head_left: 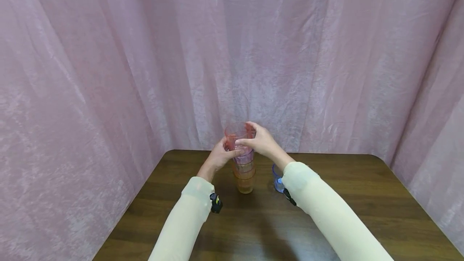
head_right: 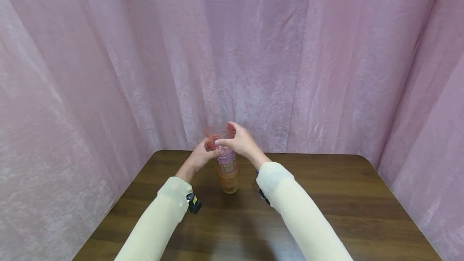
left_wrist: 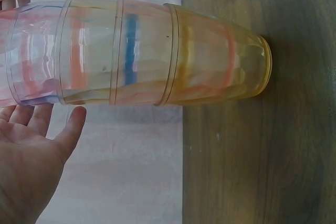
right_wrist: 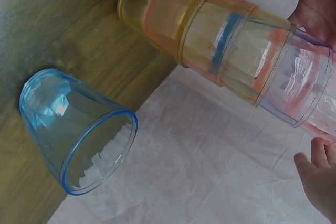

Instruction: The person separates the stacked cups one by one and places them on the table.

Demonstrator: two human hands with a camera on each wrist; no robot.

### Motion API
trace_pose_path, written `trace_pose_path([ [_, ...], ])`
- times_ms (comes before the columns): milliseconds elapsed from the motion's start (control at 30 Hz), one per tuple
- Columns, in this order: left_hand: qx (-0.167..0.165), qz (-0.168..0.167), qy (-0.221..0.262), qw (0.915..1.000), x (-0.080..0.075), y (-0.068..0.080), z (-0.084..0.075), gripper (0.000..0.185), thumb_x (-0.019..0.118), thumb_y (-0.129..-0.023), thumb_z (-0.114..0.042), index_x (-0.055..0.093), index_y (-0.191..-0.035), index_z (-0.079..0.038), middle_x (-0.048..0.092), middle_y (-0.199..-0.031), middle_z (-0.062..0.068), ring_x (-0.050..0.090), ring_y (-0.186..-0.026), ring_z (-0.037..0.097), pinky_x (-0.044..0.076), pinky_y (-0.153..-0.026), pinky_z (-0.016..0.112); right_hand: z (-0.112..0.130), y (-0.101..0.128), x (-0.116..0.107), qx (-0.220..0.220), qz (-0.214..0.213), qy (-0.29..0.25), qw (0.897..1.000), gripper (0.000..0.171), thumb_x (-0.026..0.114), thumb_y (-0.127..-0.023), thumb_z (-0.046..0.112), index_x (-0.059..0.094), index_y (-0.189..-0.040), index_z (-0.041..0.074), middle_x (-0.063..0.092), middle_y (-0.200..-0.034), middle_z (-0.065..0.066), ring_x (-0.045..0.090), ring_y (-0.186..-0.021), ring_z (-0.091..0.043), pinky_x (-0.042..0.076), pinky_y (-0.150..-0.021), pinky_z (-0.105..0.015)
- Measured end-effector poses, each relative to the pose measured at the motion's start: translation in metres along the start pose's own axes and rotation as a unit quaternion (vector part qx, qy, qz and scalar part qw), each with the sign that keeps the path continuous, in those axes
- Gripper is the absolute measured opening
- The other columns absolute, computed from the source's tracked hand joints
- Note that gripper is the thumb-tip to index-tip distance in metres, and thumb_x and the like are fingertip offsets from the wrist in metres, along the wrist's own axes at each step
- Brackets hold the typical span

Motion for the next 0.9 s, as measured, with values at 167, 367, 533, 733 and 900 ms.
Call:
trace_pose_path([
  [167,0.002,0.003,-0.008,1.0,-0.001,-0.002,0.002,0.068,0.078,-0.086,-0.013,0.043,-0.144,-0.007,0.057,-0.136,0.012,0.054,-0.124,0.028,0.044,-0.104,0.044,0.001,0.001,-0.001,0.002,0.001,0.002,1.0,0.083,0.081,-0.084,0.034,0.039,-0.151,0.008,0.049,-0.146,-0.014,0.049,-0.129,-0.034,0.044,-0.103,-0.048],
  [367,0.003,0.003,-0.01,0.9999,-0.002,-0.003,0.003,0.065,0.079,-0.085,-0.015,0.047,-0.141,-0.009,0.058,-0.135,0.01,0.054,-0.125,0.029,0.044,-0.105,0.045,-0.001,-0.001,0.001,0.009,-0.002,-0.006,1.0,0.084,0.08,-0.085,0.036,0.037,-0.152,0.008,0.047,-0.148,-0.013,0.046,-0.133,-0.032,0.042,-0.106,-0.048],
  [533,0.003,0.007,-0.002,1.0,0.0,-0.002,-0.003,0.065,0.08,-0.085,-0.014,0.047,-0.14,-0.008,0.059,-0.133,0.012,0.056,-0.123,0.03,0.045,-0.103,0.044,0.003,-0.002,-0.003,0.013,-0.036,-0.046,0.998,0.086,0.08,-0.085,0.036,0.036,-0.151,0.003,0.048,-0.147,-0.014,0.045,-0.134,-0.031,0.04,-0.108,-0.044],
  [733,0.015,0.005,-0.006,0.9999,0.003,-0.005,0.001,0.07,0.081,-0.083,-0.012,0.046,-0.144,-0.006,0.059,-0.135,0.013,0.056,-0.122,0.028,0.045,-0.103,0.042,0.024,0.0,-0.024,-0.007,-0.084,-0.111,0.99,0.09,0.079,-0.085,0.041,0.032,-0.153,0.005,0.044,-0.15,-0.011,0.041,-0.138,-0.029,0.036,-0.112,-0.043],
  [900,0.01,-0.007,-0.021,0.9997,-0.003,-0.004,0.002,0.071,0.08,-0.083,-0.014,0.044,-0.144,-0.004,0.055,-0.14,0.009,0.051,-0.123,0.031,0.044,-0.101,0.041,0.033,0.004,-0.044,-0.028,-0.098,-0.126,0.987,0.089,0.079,-0.086,0.036,0.031,-0.154,0.008,0.043,-0.151,-0.008,0.038,-0.139,-0.03,0.036,-0.111,-0.046],
])
Point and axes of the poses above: each hand's wrist, its own y-axis away from the middle knuckle, its own x-axis out of the palm, z = x × y, the point moved 3 cm from there along -y, towards the middle knuckle
